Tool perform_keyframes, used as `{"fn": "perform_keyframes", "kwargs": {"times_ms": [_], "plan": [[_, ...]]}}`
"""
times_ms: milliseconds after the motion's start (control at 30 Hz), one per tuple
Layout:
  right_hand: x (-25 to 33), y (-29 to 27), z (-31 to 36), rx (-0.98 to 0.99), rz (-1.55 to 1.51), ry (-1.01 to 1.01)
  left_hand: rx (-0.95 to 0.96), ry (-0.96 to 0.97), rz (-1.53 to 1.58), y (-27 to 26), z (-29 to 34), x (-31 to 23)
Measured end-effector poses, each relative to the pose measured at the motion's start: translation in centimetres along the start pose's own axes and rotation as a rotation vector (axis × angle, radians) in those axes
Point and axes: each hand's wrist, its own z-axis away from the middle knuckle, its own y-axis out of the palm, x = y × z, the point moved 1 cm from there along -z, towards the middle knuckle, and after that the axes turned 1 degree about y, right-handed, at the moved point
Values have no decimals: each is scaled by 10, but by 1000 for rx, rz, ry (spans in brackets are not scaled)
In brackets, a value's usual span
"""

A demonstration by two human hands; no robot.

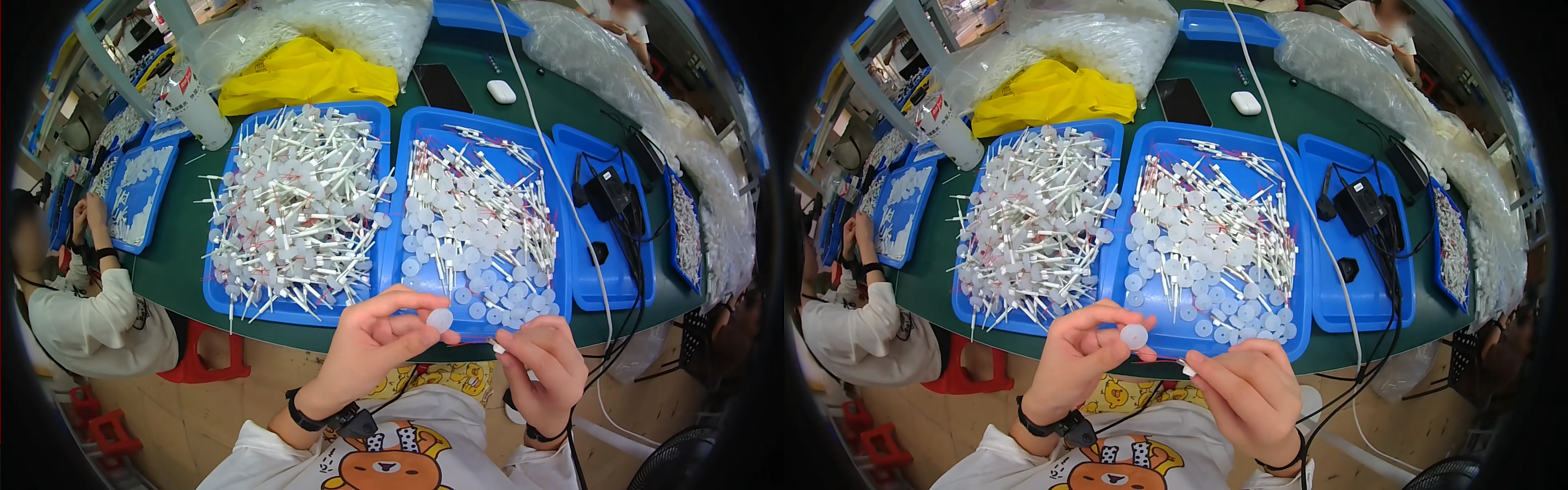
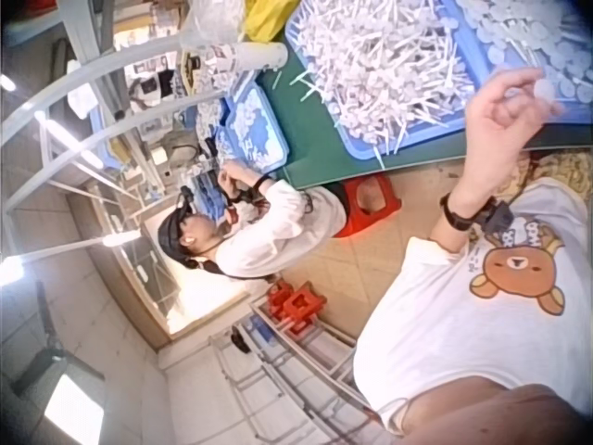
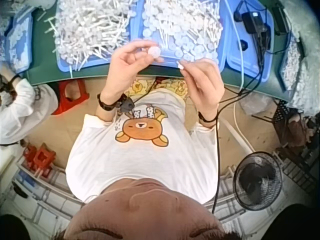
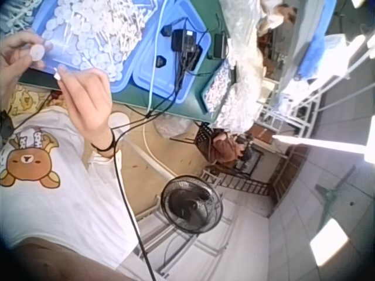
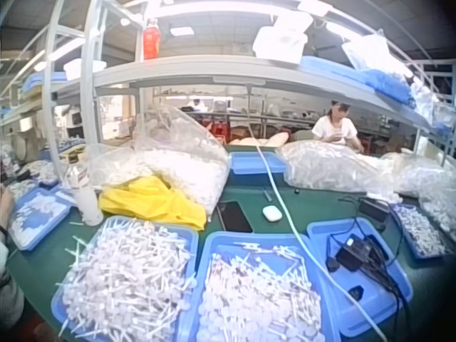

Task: The person repeatedly picks small white plastic caps and thin white sticks from blue trays and presses them together by hand. The assembled items are placed back into the trays. The person occasionally reaches for a phone on the table but continues the assembly task.

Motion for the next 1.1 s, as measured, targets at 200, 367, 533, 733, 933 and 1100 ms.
{"fn": "perform_keyframes", "kwargs": {"times_ms": [200, 367, 533, 733, 933, 1100], "plan": [[-2, 7, 1, -52, 86, -89, 11, -70, 92, 2, 2, -1], [-3, 9, 2, -31, 89, -135, -6, -52, 122, 2, 3, 0], [-2, 8, 2, -20, 109, -130, 3, -53, 115, 0, 3, 0], [-1, 7, 3, -31, 167, -117, 40, 58, 1, 0, 5, 1], [0, 5, 3, -7, 228, -201, 27, 126, -101, -3, 4, 4], [1, 5, 5, 11, 258, -244, 64, 189, -222, -3, 2, 6]]}}
